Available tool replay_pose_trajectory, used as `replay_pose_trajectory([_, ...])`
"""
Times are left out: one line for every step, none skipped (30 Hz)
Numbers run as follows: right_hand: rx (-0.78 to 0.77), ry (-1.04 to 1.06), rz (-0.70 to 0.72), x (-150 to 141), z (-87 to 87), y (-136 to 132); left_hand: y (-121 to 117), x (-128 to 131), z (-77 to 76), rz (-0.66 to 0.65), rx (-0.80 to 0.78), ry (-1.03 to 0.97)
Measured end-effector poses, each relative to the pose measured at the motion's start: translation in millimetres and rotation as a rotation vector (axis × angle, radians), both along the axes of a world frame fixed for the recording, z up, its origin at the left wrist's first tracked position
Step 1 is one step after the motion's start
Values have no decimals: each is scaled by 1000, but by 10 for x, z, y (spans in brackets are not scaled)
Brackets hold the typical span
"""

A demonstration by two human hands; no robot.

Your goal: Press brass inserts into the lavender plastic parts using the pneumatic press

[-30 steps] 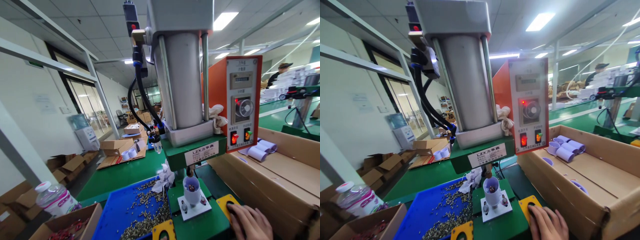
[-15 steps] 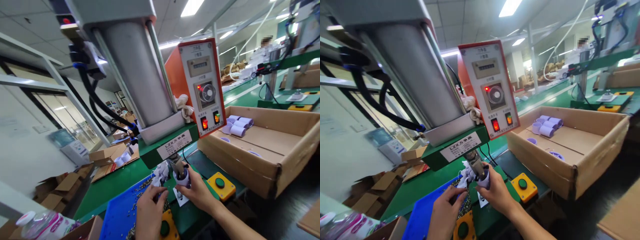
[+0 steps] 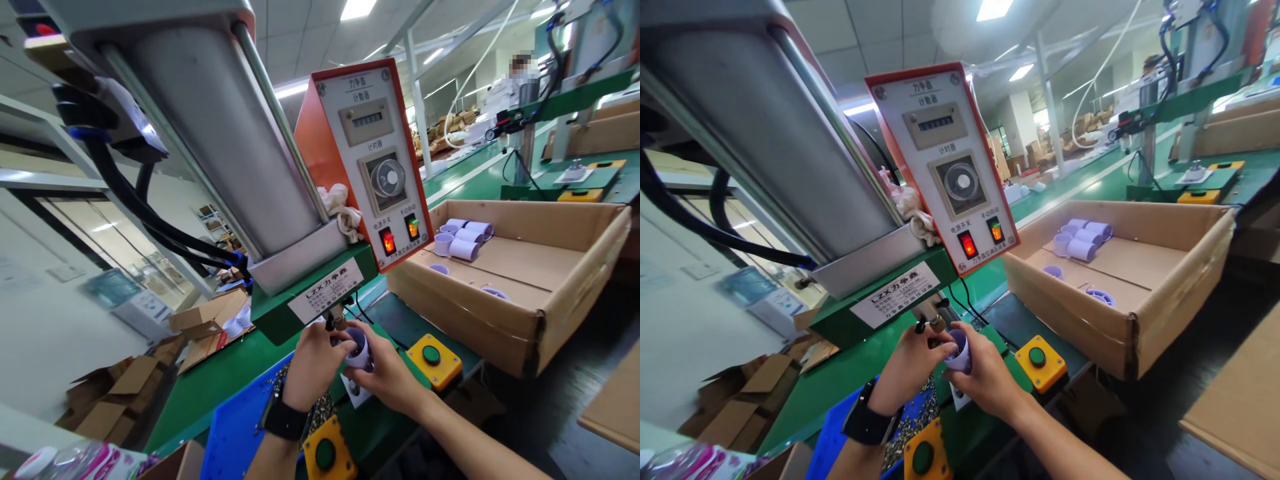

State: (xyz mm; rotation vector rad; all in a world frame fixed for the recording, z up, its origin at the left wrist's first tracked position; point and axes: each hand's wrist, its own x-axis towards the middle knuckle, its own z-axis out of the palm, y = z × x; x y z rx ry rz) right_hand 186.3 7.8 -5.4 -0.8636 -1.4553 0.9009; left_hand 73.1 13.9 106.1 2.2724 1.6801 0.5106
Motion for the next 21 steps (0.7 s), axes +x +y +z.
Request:
replay_pose_trajectory([4, 4, 3, 5, 0, 1, 10, 11, 0, -22, -6, 28])
replay_pose_trajectory([6, 9, 7, 8, 0, 1, 17, 22, 2, -35, -11, 51])
replay_pose_trajectory([7, 16, 10, 9, 0, 2, 23, 34, 6, -42, -15, 68])
replay_pose_trajectory([10, 20, 13, 7, 0, 3, 28, 49, 12, -36, -14, 89])
replay_pose_trajectory([15, 20, 14, 4, 2, 6, 33, 66, 21, -22, -9, 113])
replay_pose_trajectory([23, 18, 14, 0, 6, 9, 38, 86, 33, -12, -2, 138])
replay_pose_trajectory([33, 9, 9, -2, 11, 13, 43, 106, 47, -9, 9, 159])
replay_pose_trajectory([44, -12, -2, 3, 16, 15, 48, 125, 64, -15, 20, 175])
replay_pose_trajectory([57, -48, -16, 17, 18, 15, 50, 138, 81, -21, 28, 180])
replay_pose_trajectory([73, -103, -29, 44, 12, 10, 46, 141, 96, -26, 32, 175])
replay_pose_trajectory([94, -174, -46, 88, -6, -2, 30, 131, 107, -31, 33, 160])
replay_pose_trajectory([116, -261, -73, 149, -41, -22, -1, 105, 105, -24, 39, 136])
replay_pose_trajectory([136, -350, -122, 226, -96, -50, -52, 59, 85, -4, 57, 103])
replay_pose_trajectory([151, -432, -191, 317, -171, -85, -125, -7, 37, 36, 95, 67])
replay_pose_trajectory([161, -500, -277, 416, -267, -127, -219, -91, -45, 87, 149, 34])
replay_pose_trajectory([168, -549, -371, 514, -378, -172, -333, -190, -165, 146, 226, 5])
replay_pose_trajectory([182, -577, -458, 607, -499, -216, -462, -299, -323, 208, 318, 6])
replay_pose_trajectory([209, -589, -527, 686, -621, -257, -599, -411, -514, 220, 388, 37])
replay_pose_trajectory([249, -590, -576, 749, -737, -292, -738, -520, -729, 224, 483, 77])
replay_pose_trajectory([296, -591, -610, 793, -840, -319, -873, -618, -953, 202, 554, 127])
replay_pose_trajectory([340, -592, -642, 821, -926, -337, -998, -701, -1170, 200, 610, 185])
